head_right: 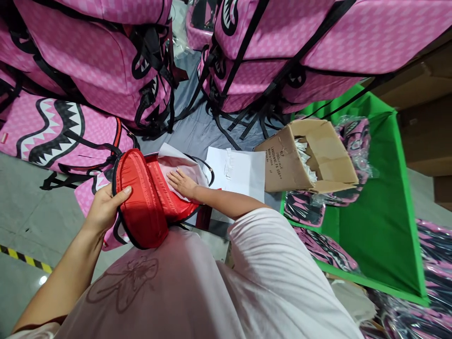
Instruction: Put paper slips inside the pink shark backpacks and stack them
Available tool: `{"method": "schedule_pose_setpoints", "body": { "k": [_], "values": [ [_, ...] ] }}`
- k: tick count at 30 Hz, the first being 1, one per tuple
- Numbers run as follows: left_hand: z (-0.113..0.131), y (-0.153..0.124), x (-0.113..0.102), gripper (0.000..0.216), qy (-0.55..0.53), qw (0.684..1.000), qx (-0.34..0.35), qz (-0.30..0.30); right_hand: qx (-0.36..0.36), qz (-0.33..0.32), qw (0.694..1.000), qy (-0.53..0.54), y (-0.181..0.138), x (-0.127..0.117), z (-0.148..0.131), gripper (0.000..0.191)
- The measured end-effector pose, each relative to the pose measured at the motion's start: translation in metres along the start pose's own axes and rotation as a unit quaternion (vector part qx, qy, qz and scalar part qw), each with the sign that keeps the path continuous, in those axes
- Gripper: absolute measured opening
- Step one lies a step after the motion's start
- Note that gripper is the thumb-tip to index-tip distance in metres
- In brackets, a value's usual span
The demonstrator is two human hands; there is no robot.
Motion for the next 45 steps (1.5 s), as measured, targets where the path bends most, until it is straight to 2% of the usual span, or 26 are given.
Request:
{"method": "schedule_pose_setpoints", "body": {
  "k": [5, 10, 13, 17, 20, 23, 29, 33, 36, 41, 43, 45],
  "values": [
    [-0.002, -0.002, -0.001, 0.049, -0.005, 1.0, -0.005, -0.004, -0.033, 0.013, 0.999, 0.041, -0.002, 0.003, -0.009, 0.058],
    [-0.001, -0.001, 0.0, 0.051, -0.005, 1.0, -0.011, -0.002, -0.038, 0.017, 0.999, 0.006, 0.001, 0.007, -0.007, 0.083],
    [-0.001, -0.001, 0.0, 0.051, -0.006, 1.0, -0.012, -0.003, -0.033, 0.017, 0.999, -0.006, 0.002, 0.009, -0.008, 0.089],
    [-0.001, -0.002, 0.001, 0.048, -0.014, 1.0, -0.011, -0.018, -0.025, 0.014, 1.0, 0.01, 0.003, 0.007, -0.007, 0.087],
    [-0.001, -0.001, 0.001, 0.048, -0.016, 1.0, -0.011, -0.025, -0.053, 0.012, 0.998, 0.027, 0.002, 0.001, -0.007, 0.086],
    [-0.003, 0.0, -0.001, 0.046, -0.021, 0.999, -0.011, -0.027, -0.073, -0.017, 0.996, 0.04, -0.002, 0.001, -0.008, 0.09],
    [-0.007, 0.001, 0.001, 0.046, -0.021, 0.999, -0.018, -0.033, -0.03, -0.071, 0.997, 0.021, 0.006, 0.012, -0.013, 0.1],
    [-0.005, 0.002, 0.006, 0.048, -0.019, 0.999, -0.013, -0.036, 0.0, -0.036, 0.998, 0.058, 0.032, 0.008, -0.025, 0.084],
    [-0.005, 0.003, 0.005, 0.048, -0.012, 0.999, -0.013, -0.034, -0.013, -0.002, 0.996, 0.094, 0.036, 0.002, -0.029, 0.074],
    [-0.005, 0.003, 0.004, 0.048, -0.011, 0.999, -0.026, -0.042, -0.066, 0.023, 0.993, 0.098, 0.01, -0.003, -0.017, 0.092],
    [-0.004, 0.003, 0.005, 0.048, -0.014, 0.999, -0.021, -0.045, -0.064, 0.004, 0.994, 0.083, 0.007, 0.001, -0.017, 0.098],
    [-0.004, 0.003, 0.005, 0.047, -0.018, 0.999, -0.015, -0.044, -0.057, -0.02, 0.996, 0.066, 0.009, 0.007, -0.022, 0.095]
  ]
}}
Point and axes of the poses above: each hand's wrist, its own y-axis towards the middle knuckle, its own x-axis out of the palm, z = x × y, the point moved 6 cm from there along y, towards the middle knuckle
